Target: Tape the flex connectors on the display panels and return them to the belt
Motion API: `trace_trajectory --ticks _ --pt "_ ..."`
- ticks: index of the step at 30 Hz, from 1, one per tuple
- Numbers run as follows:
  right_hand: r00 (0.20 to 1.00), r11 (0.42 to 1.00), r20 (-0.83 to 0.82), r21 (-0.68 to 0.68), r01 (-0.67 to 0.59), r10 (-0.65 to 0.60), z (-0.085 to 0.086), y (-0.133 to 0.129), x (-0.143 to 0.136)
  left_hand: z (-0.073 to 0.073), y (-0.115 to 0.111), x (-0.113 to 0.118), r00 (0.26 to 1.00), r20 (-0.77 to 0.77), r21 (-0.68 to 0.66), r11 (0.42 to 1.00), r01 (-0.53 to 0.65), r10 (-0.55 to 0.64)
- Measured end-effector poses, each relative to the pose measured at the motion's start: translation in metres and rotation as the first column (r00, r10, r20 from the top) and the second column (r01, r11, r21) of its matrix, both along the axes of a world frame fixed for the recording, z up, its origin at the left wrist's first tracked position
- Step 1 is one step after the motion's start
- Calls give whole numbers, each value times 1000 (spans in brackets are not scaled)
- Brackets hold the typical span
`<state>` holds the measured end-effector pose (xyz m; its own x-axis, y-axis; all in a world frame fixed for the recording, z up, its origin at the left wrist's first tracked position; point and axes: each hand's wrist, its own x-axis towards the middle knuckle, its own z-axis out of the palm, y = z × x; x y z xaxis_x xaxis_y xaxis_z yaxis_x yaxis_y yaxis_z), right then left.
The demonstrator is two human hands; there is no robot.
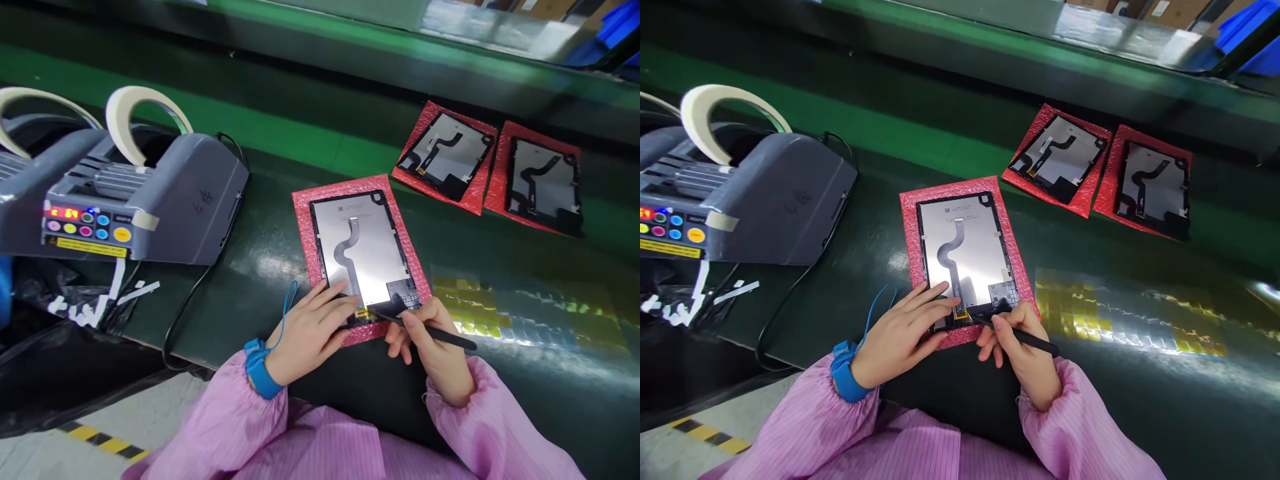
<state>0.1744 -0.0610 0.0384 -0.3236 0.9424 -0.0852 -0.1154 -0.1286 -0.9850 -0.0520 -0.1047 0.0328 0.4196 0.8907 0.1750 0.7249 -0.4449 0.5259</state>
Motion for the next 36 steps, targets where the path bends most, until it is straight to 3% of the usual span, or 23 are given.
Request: trace_trajectory --ticks 23,33,36 --pt "997 1000 71 0 -8 8 1 -4 -9 -1 2 1 999 52 4 1000 -6 6" --pt "985 1000 172 13 -20 18 -2 -6 -5 0 4 -1 997 -51 38 998 52 -50" --pt "976 998 209 19 57 -60 -1 -3 -5 -1 4 2 996 -81 51 998 37 -32"
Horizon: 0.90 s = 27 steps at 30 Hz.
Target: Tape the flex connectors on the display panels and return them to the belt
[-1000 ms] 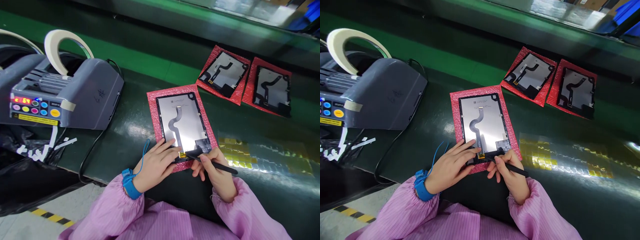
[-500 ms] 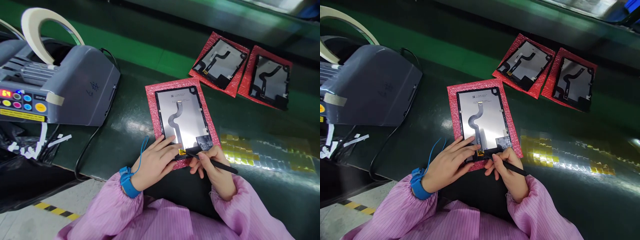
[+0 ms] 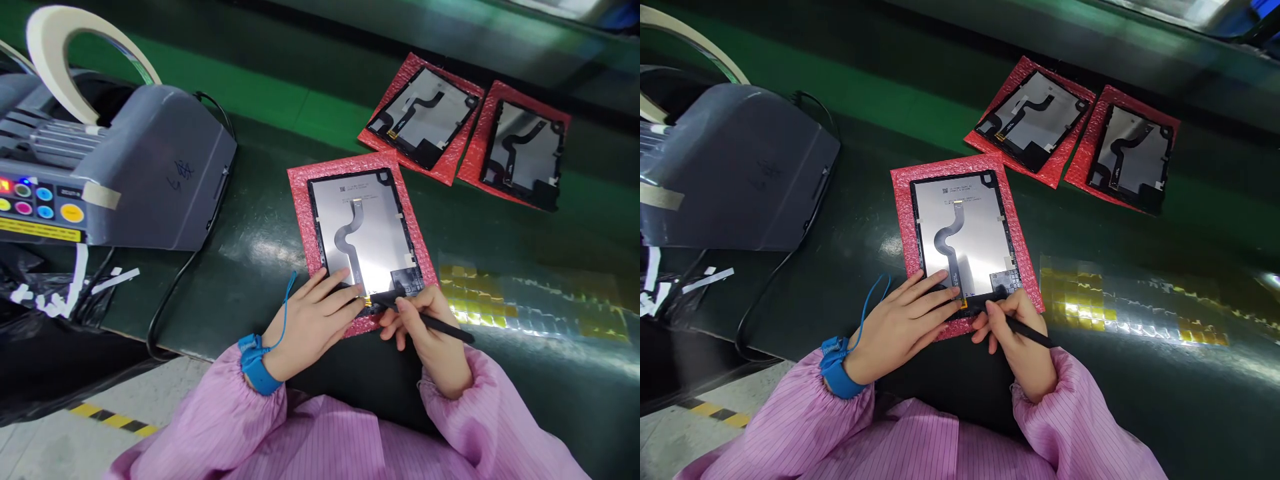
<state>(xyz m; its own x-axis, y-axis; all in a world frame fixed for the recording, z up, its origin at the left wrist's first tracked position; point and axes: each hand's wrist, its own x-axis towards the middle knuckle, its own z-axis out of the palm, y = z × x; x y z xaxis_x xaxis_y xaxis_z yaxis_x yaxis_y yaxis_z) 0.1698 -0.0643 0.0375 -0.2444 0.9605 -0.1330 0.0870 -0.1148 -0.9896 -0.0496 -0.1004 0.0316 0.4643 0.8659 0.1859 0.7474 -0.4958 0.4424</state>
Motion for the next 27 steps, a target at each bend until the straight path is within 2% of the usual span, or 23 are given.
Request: trace_trajectory --ticks 3,4,6,7,8,9,10,11,12,13,14,15,16,18,20,22,23,25,26,27 --pt "987 984 -23 72 160 -158 3 2 4 1 -1 11 1000 12 -24 999 -27 27" --pt "982 977 -43 95 189 -185 4 1 6 1 -2 14 998 49 -51 998 -25 28" --pt "980 975 -93 121 187 -176 7 0 13 3 -8 16 973 218 -122 991 -46 72" --pt "985 981 -111 123 147 -134 8 -1 16 4 -12 12 926 351 -162 983 -83 136" --pt "989 987 -125 131 94 -78 9 -2 19 5 -17 3 831 504 -198 968 -152 234" --pt "993 990 -115 139 14 2 11 -2 22 6 -23 -9 675 654 -240 940 -244 342" --pt "992 985 -98 161 -58 74 12 -2 23 8 -30 -26 453 779 -294 891 -345 432" --pt "989 975 -79 193 -109 126 15 -2 23 11 -37 -46 188 856 -365 821 -440 481" --pt "984 963 -65 226 -148 166 17 -2 22 14 -44 -67 -73 866 -463 738 -491 494" --pt "980 951 -60 258 -170 191 21 -1 20 18 -50 -89 -277 825 -561 662 -497 492" --pt "975 940 -62 285 -187 213 24 -1 16 21 -54 -108 -407 766 -643 593 -485 498" --pt "969 930 -67 302 -208 238 27 -2 12 24 -57 -124 -474 734 -679 541 -496 487" --pt "960 920 -73 315 -234 269 29 -2 8 25 -58 -135 -504 722 -691 515 -506 474" --pt "943 901 -75 329 -284 325 32 -1 1 25 -57 -141 -505 748 -664 500 -556 431" --pt "940 897 -86 337 -285 331 33 1 -6 23 -52 -124 -493 791 -611 509 -606 363" --pt "957 919 -91 317 -235 275 35 6 -13 18 -47 -89 -439 831 -555 553 -621 341" --pt "966 933 -84 291 -212 246 38 9 -17 16 -46 -67 -326 860 -509 622 -595 391" --pt "971 955 -61 205 -217 233 44 16 -26 12 -44 -24 -25 871 -462 799 -384 491" --pt "966 958 -49 148 -245 255 48 20 -31 10 -43 -6 111 868 -443 856 -267 484" --pt "958 956 -41 90 -280 285 50 24 -35 8 -42 10 197 853 -448 872 -199 483"
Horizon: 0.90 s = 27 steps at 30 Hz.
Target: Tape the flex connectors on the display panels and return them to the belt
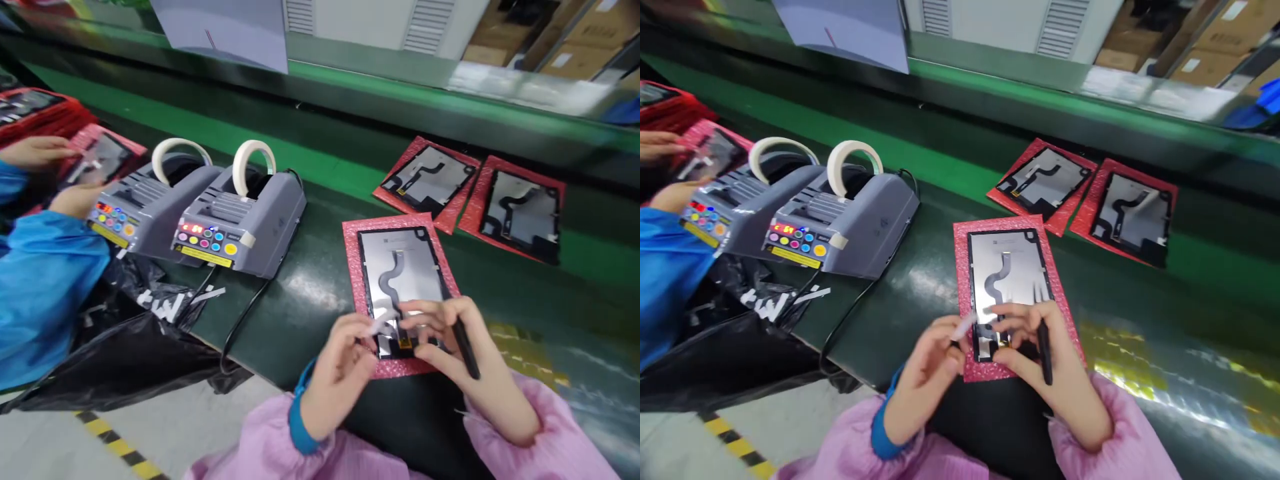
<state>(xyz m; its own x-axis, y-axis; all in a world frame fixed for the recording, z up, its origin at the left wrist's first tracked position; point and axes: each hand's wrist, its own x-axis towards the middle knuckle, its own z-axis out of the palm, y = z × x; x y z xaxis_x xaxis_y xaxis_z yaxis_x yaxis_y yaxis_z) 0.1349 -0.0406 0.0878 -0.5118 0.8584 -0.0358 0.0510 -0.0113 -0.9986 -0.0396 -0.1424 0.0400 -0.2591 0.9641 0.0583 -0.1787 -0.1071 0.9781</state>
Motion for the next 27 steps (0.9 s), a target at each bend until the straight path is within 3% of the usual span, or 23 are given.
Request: trace_trajectory --ticks 3,7,10,14,21,24,27 --pt "998 994 52 -103 -38 44 5 13 -8 -5 5 26 986 -26 -25 986 166 -167" --pt "998 999 41 -27 39 -38 8 44 -10 -6 13 27 976 -14 -32 976 216 -216" --pt "987 996 148 57 -71 62 3 74 -16 1 16 22 943 -274 -57 982 182 -190" --pt "916 951 298 67 -302 270 -14 99 -28 10 21 17 713 -683 -99 987 123 -158" --pt "896 944 373 124 -306 241 -33 99 -34 0 32 19 272 -958 -119 987 -109 -86" --pt "896 949 393 146 -280 204 -35 98 -35 -4 33 20 185 -979 -115 984 -134 -89" --pt "907 952 364 128 -277 214 -34 100 -36 -7 32 20 163 -982 -113 985 -128 -91"
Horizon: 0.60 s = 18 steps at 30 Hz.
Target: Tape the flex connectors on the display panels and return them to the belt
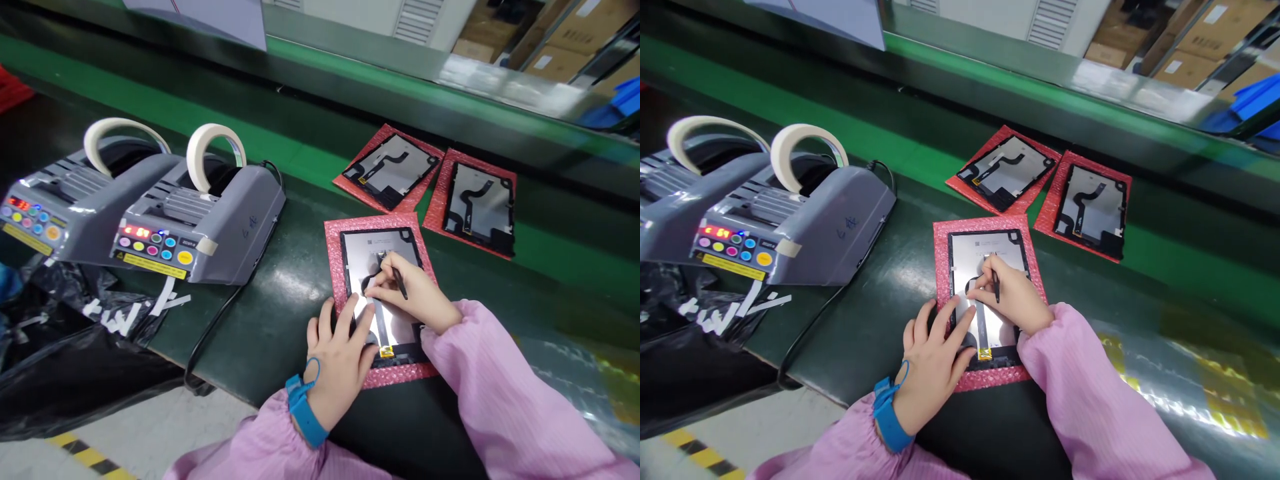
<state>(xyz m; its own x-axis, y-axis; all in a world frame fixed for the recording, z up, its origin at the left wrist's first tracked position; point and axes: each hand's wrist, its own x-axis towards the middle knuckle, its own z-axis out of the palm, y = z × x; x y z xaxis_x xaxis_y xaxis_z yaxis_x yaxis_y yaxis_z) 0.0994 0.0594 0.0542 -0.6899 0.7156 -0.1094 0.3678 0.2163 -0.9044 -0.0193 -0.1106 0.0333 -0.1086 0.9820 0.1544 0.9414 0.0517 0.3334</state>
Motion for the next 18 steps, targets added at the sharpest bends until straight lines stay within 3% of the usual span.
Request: trace_trajectory --ticks 8,14,18 --pt "1000 997 -11 -64 -30 29 8 5 0 0 0 0 1000 14 28 1000 0 0" --pt "999 1000 30 -5 -15 15 -2 -2 0 -2 1 1 1000 -14 -4 1000 -3 3" --pt "996 994 3 70 89 -90 -12 1 -12 -3 0 1 999 -35 -28 1000 7 -8"
